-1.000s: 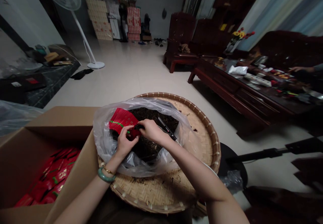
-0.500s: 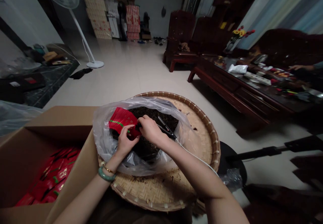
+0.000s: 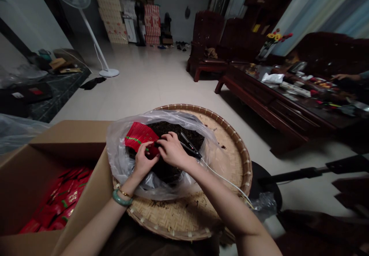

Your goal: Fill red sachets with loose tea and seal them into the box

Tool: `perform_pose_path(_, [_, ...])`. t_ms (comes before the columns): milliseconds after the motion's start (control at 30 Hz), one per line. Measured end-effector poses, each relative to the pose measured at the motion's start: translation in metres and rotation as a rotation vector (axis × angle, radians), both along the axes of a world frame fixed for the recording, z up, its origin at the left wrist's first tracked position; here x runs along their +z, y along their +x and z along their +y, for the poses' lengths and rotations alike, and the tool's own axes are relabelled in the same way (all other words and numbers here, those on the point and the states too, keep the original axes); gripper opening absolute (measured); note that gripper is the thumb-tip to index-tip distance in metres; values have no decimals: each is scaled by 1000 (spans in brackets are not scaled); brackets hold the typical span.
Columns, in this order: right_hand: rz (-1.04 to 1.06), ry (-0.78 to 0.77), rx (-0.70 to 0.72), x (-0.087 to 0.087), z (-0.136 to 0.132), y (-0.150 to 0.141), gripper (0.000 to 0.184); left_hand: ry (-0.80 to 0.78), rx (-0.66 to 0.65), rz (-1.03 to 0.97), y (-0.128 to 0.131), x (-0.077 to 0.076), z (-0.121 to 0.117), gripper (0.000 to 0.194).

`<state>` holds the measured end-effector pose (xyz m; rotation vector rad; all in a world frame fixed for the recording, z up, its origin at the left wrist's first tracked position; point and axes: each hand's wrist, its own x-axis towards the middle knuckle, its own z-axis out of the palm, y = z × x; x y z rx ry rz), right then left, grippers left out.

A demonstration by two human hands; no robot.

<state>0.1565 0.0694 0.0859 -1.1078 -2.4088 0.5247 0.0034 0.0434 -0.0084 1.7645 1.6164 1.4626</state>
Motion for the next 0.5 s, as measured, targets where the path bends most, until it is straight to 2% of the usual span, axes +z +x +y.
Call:
perform_pose_path(67, [-56,-29,73,-3,-1,0,23,-4,-15,0,-1,0,0,44])
perform_pose_path(133, [19,-74,69,-3,1,3,23,-9,-18,-4,0,1,0,43])
perform_pose_path(200, [139,-108,-33,-4,7,10,23,-10,1,-6,0,3,-1,42])
perform_pose_path(267, [150,-153,-128,-9,14,18,23,-12,21,-4,1,4,-1,42])
perform_pose_path(333, [0,-208,-141,-21,18,26,25,-12,32,-1,2,5,-1,43])
perform_pose_path(400, [-204,-249,-95,-36,16,30,26,-8,39,-3,2,5,-1,43])
perform_pose_path(500, [-382,-246,-52,-55,8,26,28,5,44,-5,2,3,-1,43])
